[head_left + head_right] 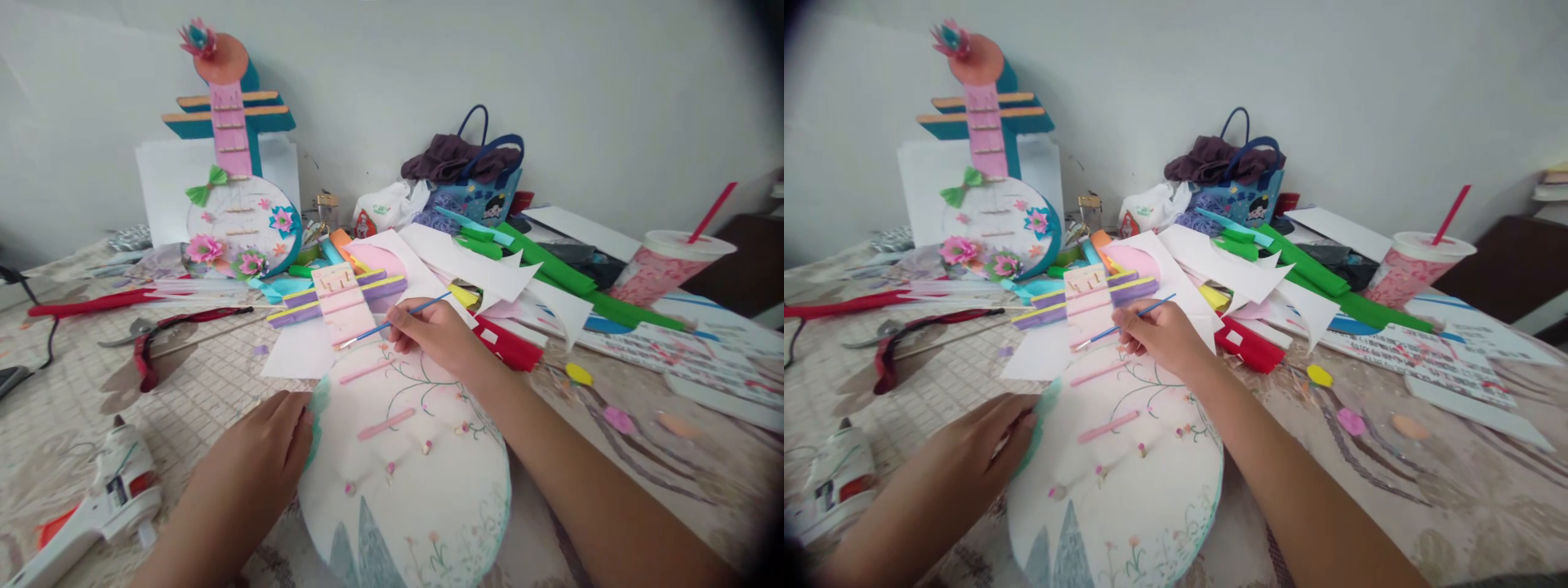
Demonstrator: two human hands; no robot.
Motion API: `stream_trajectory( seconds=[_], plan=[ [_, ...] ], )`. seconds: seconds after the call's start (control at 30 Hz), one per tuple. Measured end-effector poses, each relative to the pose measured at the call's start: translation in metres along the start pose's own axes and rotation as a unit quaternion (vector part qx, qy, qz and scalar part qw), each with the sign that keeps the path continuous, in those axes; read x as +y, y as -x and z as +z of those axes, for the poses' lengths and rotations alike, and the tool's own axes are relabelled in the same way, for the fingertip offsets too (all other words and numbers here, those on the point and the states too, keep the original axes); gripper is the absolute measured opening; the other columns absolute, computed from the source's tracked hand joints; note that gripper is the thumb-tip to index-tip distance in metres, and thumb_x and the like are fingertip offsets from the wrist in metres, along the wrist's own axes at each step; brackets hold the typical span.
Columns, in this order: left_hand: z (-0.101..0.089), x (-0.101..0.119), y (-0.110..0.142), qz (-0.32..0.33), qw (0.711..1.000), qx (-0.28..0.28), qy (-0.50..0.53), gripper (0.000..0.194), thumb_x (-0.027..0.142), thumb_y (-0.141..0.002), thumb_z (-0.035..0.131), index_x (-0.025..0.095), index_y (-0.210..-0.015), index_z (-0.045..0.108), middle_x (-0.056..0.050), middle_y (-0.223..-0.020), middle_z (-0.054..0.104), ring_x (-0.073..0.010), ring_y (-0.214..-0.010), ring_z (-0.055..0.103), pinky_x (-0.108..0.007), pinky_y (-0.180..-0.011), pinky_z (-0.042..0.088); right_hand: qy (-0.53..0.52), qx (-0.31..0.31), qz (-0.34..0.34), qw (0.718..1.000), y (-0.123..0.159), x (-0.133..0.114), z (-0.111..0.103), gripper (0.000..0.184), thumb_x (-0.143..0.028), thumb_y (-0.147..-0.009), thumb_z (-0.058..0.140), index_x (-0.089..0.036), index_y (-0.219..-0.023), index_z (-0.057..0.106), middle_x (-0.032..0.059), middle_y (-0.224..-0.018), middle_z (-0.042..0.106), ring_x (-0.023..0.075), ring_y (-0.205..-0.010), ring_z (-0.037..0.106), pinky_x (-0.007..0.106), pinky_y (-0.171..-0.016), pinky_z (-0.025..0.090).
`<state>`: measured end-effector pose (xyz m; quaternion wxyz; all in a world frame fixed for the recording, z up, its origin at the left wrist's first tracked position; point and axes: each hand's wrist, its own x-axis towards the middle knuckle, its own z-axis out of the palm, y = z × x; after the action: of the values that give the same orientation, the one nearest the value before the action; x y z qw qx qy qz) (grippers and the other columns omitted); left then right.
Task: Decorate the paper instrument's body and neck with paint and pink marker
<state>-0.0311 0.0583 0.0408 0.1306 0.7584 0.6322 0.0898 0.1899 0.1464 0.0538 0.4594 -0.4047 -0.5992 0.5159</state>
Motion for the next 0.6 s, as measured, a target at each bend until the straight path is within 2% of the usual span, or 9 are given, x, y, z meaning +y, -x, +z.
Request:
stream_trajectory(
  seconds=[0.3,0.6],
  plan=[
    [0.000,-0.001,0.000,0.002,1.000,-0.010,0.003,0.034,0.039,-0.088,0.024,0.022,-0.095,0.052,-0.007,-0.102,0.060,-0.0229,-0.093,0.057,-0.042,-0.084,0.042,0.104,0.018,-0.013,0.994,-0.001,0.002,-0.001,0.032,-0.043,-0.079,0.057,-0.015,-0.062,0.056,-0.0009,-0.057,0.058,0.0063,-0.044,0.050,0.018,-0.043,0.040],
    [0.000,-0.001,-0.001,-0.001,1.000,-0.017,-0.003,0.033,0.038,-0.088,0.023,0.022,-0.093,0.051,-0.007,-0.098,0.059,-0.0225,-0.090,0.057,-0.041,-0.081,0.043,0.160,0.073,-0.001,0.984,-0.001,-0.004,-0.016,0.032,-0.038,-0.080,0.054,-0.014,-0.059,0.056,0.0005,-0.053,0.058,0.0074,-0.041,0.051,0.019,-0.041,0.041]
  ],
)
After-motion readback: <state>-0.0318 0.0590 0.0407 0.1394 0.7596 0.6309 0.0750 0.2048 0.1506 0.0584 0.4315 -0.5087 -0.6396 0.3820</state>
